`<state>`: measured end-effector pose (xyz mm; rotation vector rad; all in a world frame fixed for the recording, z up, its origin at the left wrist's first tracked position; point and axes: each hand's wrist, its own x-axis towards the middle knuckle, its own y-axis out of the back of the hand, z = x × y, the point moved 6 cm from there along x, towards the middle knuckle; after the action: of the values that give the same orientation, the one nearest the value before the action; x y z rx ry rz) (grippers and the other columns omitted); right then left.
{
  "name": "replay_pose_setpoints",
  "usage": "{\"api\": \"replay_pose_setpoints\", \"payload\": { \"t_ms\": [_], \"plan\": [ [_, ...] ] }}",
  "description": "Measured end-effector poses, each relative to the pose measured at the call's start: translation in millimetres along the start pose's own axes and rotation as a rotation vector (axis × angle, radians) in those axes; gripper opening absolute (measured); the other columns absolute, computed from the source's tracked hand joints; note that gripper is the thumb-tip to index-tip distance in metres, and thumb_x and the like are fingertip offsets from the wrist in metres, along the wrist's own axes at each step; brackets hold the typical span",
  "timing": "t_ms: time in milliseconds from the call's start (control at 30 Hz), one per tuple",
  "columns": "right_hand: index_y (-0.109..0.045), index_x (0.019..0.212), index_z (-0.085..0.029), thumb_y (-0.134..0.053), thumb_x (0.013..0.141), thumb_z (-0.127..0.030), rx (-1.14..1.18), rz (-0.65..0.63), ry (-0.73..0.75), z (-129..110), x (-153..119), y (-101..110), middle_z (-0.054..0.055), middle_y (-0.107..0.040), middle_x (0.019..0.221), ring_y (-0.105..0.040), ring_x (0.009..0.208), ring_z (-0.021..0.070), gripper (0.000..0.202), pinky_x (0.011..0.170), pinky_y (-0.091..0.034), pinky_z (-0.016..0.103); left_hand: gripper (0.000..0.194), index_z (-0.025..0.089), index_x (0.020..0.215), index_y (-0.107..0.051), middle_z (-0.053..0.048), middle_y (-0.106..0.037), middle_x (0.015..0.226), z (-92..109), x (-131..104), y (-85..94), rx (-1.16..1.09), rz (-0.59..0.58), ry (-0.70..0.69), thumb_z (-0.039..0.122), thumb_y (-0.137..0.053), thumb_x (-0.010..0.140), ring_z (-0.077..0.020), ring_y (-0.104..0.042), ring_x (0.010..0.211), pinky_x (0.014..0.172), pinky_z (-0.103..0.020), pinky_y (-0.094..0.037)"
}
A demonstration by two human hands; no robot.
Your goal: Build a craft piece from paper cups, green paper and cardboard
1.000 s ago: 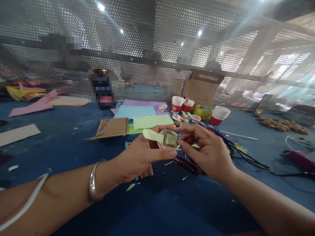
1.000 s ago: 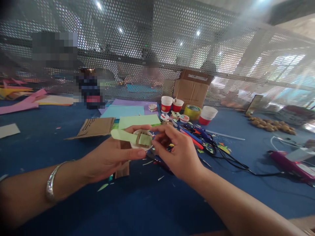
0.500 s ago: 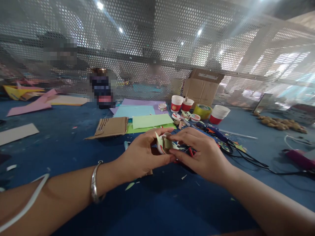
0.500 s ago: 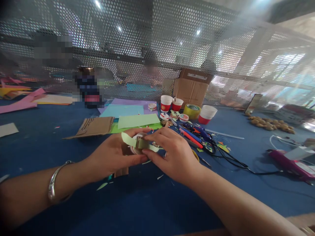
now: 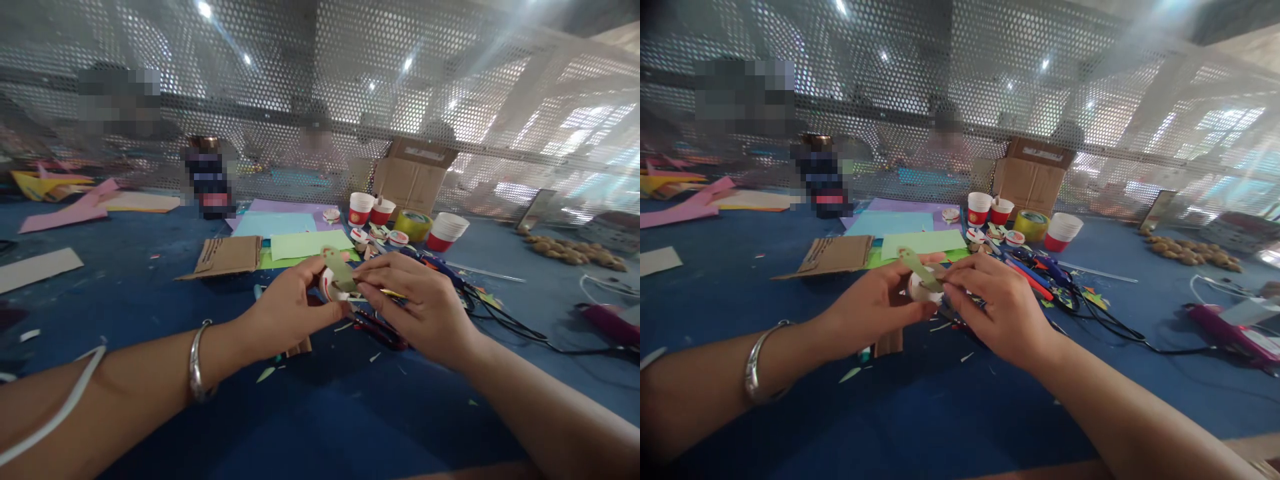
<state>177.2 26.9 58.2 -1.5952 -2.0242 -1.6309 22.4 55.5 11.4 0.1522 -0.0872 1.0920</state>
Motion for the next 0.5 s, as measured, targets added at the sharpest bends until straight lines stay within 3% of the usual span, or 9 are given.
{"api": "replay_pose_setpoints", "payload": {
  "t_ms": [233,500],
  "plan": [
    [-0.075,0.090,-0.023,-0.064,0.092,-0.019,0.037,-0.020,-0.138,14.8,2.9,-2.8,0.006,-0.067,0.097,-0.066,0.095,0.0199,0.011,0.087,-0.052,0.035,0.039,0.023,0.117,-0.061,-0.003,-0.067,0.103,0.1,0.2,-2.2,-0.064,-0.038,0.007,0.020,-0.074,0.081,-0.0194,-0.062,0.098,0.089,-0.032,-0.050],
    [-0.071,0.078,-0.020,-0.068,0.088,-0.016,-0.005,0.013,-0.140,12.1,0.7,-4.8,0.005,-0.065,0.092,-0.065,0.089,0.0191,0.011,0.079,-0.053,0.033,0.037,0.023,0.118,-0.062,-0.003,-0.065,0.098,-4.3,0.6,-7.3,-0.065,-0.035,0.024,0.023,-0.072,0.083,-0.0223,-0.062,0.101,0.087,-0.035,-0.052]
  ]
}}
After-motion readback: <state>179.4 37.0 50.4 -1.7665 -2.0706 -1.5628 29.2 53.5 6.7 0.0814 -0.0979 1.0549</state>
